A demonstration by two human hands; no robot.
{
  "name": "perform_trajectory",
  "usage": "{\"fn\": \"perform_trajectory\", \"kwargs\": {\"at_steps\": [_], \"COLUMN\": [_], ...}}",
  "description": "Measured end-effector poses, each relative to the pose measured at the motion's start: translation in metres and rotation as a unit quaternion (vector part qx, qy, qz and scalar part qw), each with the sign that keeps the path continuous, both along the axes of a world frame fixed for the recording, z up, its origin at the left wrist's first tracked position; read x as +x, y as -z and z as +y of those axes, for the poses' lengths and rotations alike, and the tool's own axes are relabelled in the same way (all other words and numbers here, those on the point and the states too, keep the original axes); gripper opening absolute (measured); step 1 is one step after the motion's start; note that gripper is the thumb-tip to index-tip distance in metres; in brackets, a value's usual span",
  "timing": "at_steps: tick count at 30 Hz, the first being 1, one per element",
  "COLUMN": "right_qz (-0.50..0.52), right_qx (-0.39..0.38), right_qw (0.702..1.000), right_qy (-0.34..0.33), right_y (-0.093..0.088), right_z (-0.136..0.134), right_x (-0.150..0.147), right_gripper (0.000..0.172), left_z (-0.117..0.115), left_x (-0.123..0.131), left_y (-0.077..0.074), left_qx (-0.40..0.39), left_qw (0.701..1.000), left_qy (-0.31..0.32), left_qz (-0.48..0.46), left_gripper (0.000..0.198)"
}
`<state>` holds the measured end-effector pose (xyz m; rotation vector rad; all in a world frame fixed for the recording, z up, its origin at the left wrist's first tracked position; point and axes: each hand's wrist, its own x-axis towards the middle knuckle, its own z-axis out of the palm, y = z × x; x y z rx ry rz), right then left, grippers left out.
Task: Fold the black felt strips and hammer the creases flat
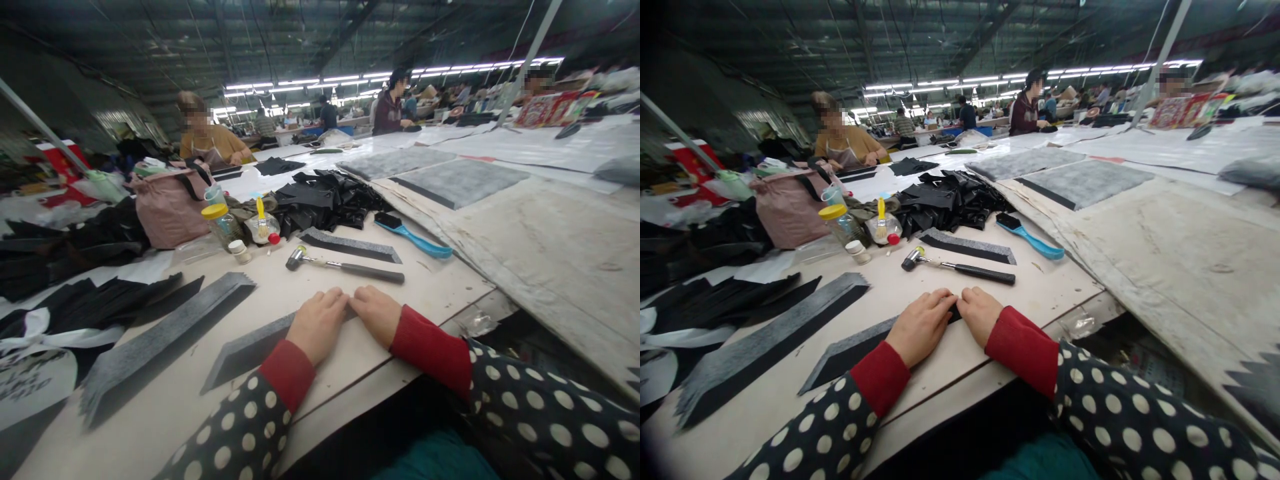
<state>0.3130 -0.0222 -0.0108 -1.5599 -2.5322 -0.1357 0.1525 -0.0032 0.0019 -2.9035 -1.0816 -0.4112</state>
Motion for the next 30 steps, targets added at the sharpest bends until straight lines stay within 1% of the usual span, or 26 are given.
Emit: {"fn": "perform_trajectory", "kwargs": {"at_steps": [2, 5, 8, 11, 14, 17, 20, 24, 27, 30], "right_qz": [-0.015, -0.022, -0.019, -0.008, 0.011, 0.029, 0.029, 0.024, 0.024, 0.025], "right_qx": [0.002, 0.016, 0.061, 0.123, 0.182, 0.217, 0.208, 0.177, 0.128, 0.038], "right_qw": [1.0, 1.0, 0.998, 0.992, 0.983, 0.976, 0.978, 0.984, 0.991, 0.998], "right_qy": [-0.008, 0.001, 0.009, -0.003, -0.01, -0.003, -0.005, -0.014, -0.017, -0.04], "right_y": [0.0, 0.001, 0.006, 0.016, 0.03, 0.043, 0.049, 0.047, 0.036, 0.014], "right_z": [-0.001, -0.004, -0.008, -0.012, -0.015, -0.015, -0.017, -0.019, -0.016, -0.008], "right_x": [-0.001, -0.002, -0.001, 0.001, 0.005, 0.009, 0.012, 0.016, 0.021, 0.026], "right_gripper": [0.021, 0.023, 0.022, 0.02, 0.021, 0.024, 0.026, 0.025, 0.025, 0.024], "left_z": [0.0, 0.0, -0.001, -0.003, -0.003, 0.0, 0.002, 0.005, 0.007, 0.01], "left_x": [0.001, 0.002, 0.004, 0.005, 0.005, 0.006, 0.007, 0.006, 0.002, -0.003], "left_y": [0.0, 0.001, -0.001, -0.004, -0.006, -0.01, -0.016, -0.022, -0.019, -0.014], "left_qx": [0.023, 0.037, 0.034, 0.024, 0.018, 0.01, 0.006, -0.003, -0.006, -0.019], "left_qw": [0.999, 0.996, 0.995, 0.995, 0.995, 0.995, 0.995, 0.996, 0.999, 1.0], "left_qy": [0.018, 0.023, 0.017, 0.014, 0.008, 0.001, 0.004, 0.012, 0.003, -0.019], "left_qz": [0.041, 0.078, 0.089, 0.093, 0.098, 0.097, 0.1, 0.084, 0.049, 0.012], "left_gripper": [0.029, 0.031, 0.032, 0.032, 0.029, 0.023, 0.018, 0.018, 0.02, 0.022]}}
